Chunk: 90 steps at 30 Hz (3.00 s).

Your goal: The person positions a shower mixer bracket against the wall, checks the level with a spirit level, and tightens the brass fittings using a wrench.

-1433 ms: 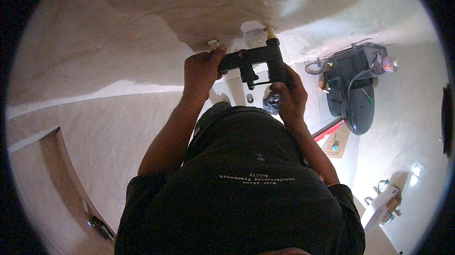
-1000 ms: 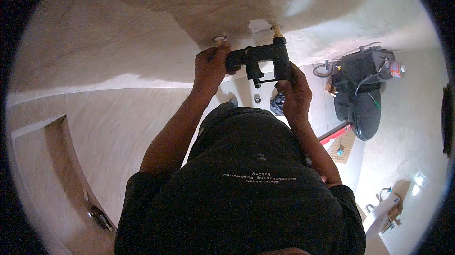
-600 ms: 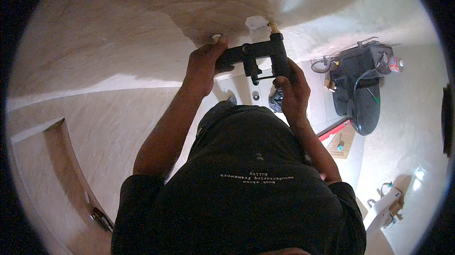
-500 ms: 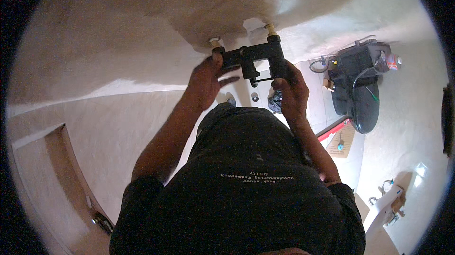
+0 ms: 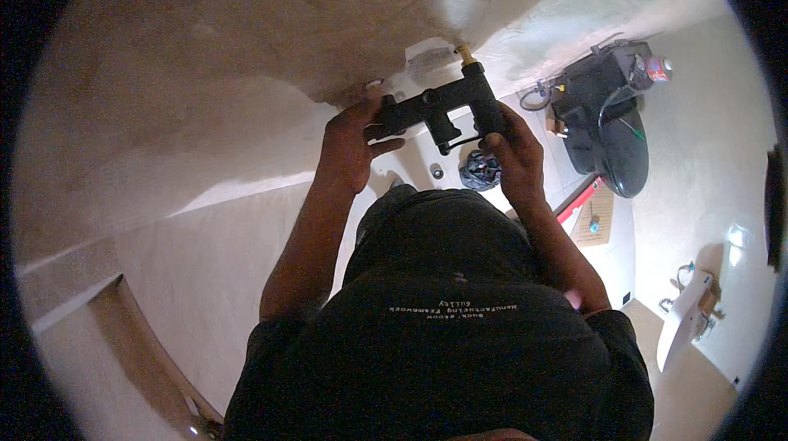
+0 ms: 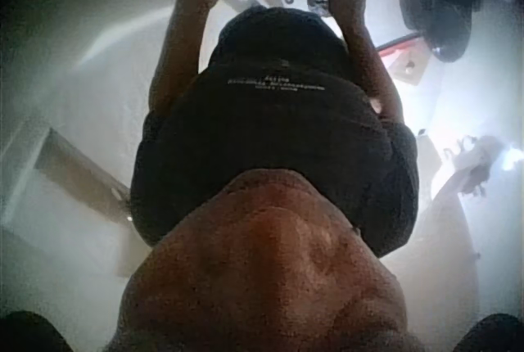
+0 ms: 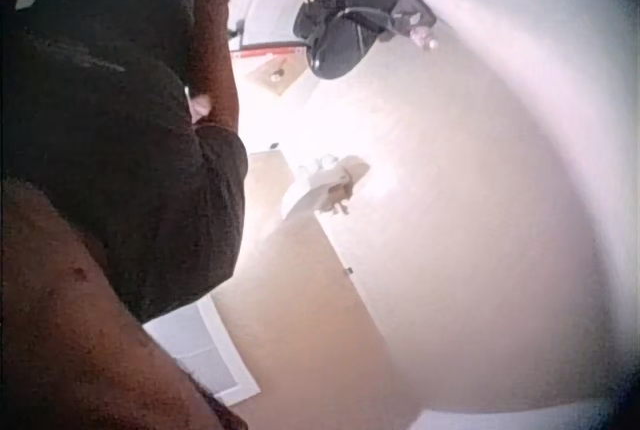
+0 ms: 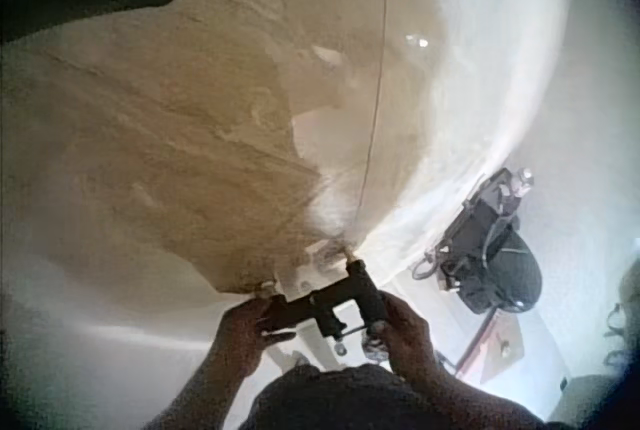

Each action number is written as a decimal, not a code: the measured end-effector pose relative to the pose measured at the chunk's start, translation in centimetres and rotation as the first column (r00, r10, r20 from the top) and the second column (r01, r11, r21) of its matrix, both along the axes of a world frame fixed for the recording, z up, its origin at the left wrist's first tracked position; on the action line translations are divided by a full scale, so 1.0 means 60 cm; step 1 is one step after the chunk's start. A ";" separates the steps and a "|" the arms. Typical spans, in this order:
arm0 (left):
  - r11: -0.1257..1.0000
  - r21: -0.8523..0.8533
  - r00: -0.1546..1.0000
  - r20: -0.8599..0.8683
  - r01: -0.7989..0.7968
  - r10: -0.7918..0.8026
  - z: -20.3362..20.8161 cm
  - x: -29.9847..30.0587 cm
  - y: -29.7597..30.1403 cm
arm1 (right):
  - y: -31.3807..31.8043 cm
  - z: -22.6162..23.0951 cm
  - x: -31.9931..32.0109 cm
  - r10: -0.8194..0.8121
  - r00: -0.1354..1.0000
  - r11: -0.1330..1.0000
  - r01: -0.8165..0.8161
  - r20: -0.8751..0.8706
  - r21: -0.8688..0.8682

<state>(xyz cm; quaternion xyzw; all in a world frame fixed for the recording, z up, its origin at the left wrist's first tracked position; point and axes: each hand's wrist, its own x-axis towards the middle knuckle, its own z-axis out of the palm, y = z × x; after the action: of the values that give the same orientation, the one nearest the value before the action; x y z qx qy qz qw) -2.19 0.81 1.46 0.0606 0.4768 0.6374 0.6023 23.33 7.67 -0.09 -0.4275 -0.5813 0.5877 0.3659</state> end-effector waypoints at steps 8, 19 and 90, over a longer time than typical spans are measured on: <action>0.964 -0.216 0.947 -0.246 0.152 -0.205 0.013 0.013 0.009 | -0.009 -0.004 -0.009 -0.064 0.997 0.998 0.065 -0.050 0.019; 0.942 -0.322 0.764 -0.582 0.096 -0.277 0.012 0.013 0.038 | -0.007 0.001 -0.006 -0.047 0.997 0.999 0.045 0.058 0.027; 0.880 0.121 0.884 -0.157 0.459 -0.440 -0.075 0.097 -0.004 | 0.017 0.031 -0.012 0.070 0.957 0.995 -0.089 0.280 0.054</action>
<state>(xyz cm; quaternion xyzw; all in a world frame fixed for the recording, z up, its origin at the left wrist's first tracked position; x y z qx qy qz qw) 3.65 0.55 -3.03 0.2562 0.4354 0.5101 0.6962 22.61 8.68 1.76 -0.4697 -0.6629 0.5165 0.2706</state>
